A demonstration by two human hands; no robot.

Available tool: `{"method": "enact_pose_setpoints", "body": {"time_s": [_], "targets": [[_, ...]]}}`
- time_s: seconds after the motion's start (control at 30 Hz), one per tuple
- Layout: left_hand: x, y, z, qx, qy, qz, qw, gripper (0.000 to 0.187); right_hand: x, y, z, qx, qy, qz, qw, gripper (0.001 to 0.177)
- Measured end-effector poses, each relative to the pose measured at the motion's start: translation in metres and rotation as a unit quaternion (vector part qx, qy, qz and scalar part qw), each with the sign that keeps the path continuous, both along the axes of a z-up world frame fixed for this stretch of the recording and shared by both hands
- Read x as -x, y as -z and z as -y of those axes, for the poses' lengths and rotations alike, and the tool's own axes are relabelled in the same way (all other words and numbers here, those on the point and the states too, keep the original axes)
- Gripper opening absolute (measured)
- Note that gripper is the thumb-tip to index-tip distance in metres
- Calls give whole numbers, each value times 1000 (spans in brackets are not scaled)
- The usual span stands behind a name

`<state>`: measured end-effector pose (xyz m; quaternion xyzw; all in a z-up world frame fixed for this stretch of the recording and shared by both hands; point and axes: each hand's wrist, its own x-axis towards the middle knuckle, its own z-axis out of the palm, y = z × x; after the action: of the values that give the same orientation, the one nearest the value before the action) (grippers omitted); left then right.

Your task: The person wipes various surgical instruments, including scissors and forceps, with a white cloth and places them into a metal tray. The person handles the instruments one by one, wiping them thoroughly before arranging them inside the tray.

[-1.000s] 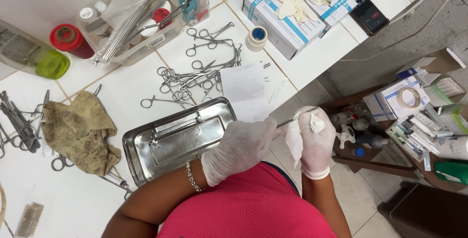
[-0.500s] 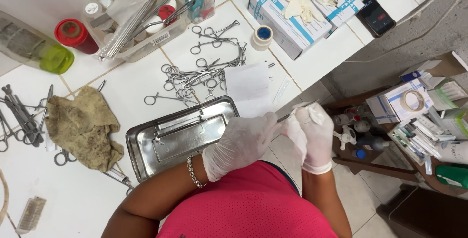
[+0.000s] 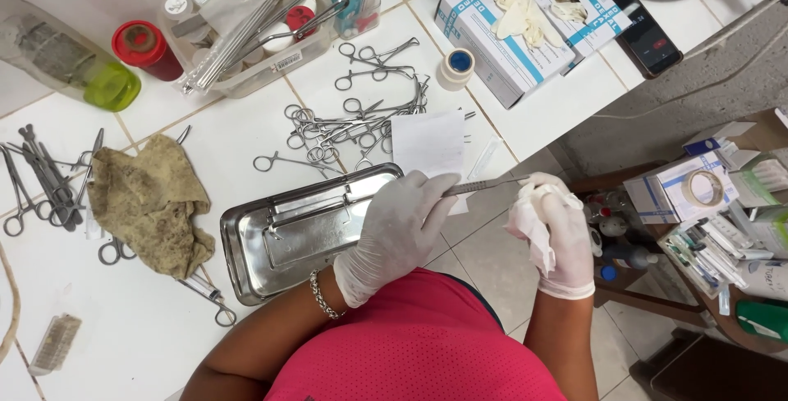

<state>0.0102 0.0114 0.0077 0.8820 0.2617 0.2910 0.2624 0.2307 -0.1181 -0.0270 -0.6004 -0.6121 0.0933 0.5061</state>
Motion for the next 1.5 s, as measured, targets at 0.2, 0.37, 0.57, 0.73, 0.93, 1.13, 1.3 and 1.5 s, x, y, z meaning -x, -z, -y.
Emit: {"method": "enact_pose_setpoints", "body": {"time_s": [0.2, 0.37, 0.57, 0.73, 0.93, 1.13, 1.3, 1.5], "targets": [[7, 3, -3, -32, -7, -2, 999, 24, 18, -28, 2, 128, 68, -295, 944, 40], [37, -3, 5, -114, -66, -124, 984, 29, 43, -50, -18, 174, 140, -388, 894, 27], [145, 47, -25, -21, -161, -99, 982, 9, 49, -32, -39, 254, 107, -238, 931, 24], [186, 54, -2, 58, -164, -252, 952, 9, 65, -40, -58, 262, 54, -278, 923, 27], [174, 82, -3, 215, -121, -422, 872, 6, 98, -48, -71, 264, 21, -350, 898, 27], [163, 81, -11, 113, -78, -462, 876, 16, 100, -65, -75, 305, 44, -375, 875, 26], [133, -7, -40, 173, -63, -408, 894, 25, 78, -59, -62, 313, 46, -377, 871, 33], [68, 7, -114, -10, -104, -224, 969, 47, 63, -55, -45, 312, 92, -374, 869, 33]]}}
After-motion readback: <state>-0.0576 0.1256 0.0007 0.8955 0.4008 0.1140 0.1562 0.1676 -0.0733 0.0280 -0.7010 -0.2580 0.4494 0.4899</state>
